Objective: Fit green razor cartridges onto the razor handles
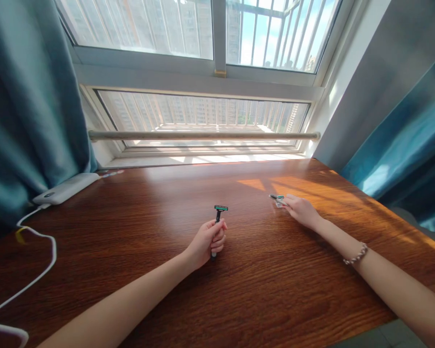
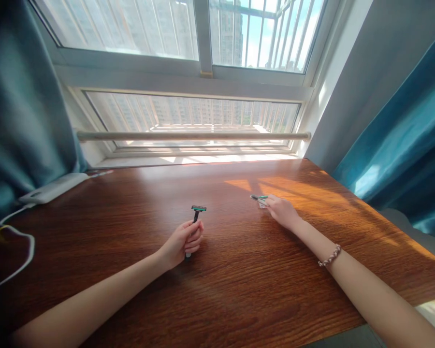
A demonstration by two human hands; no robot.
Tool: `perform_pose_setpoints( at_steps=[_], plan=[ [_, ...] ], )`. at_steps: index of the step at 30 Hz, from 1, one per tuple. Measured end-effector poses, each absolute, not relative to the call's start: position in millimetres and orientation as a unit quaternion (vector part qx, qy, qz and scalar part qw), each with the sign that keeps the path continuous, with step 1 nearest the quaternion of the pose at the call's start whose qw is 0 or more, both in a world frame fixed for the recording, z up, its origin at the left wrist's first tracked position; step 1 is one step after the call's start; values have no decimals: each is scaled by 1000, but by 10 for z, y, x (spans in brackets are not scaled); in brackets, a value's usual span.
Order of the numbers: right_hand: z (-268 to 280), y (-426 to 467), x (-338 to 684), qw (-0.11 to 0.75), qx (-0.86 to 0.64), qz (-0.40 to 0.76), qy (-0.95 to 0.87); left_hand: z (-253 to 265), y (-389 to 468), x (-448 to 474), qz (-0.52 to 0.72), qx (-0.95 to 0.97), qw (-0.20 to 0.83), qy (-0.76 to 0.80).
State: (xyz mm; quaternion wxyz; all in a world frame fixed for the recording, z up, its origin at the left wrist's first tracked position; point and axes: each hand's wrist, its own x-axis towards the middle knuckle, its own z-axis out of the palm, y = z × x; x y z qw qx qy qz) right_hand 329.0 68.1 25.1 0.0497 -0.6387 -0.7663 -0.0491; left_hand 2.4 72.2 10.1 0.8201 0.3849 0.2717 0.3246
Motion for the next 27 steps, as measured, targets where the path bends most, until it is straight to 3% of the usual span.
perform_pose_setpoints(
  at_steps=[11, 27],
  plan=[
    [272, 494, 4732, 36, -704, -33, -709, 132, 710, 52, 330, 388, 811, 287],
    [318, 463, 4837, 57, -750, 3, -659, 124, 726, 49, 322, 385, 818, 280]
  ],
)
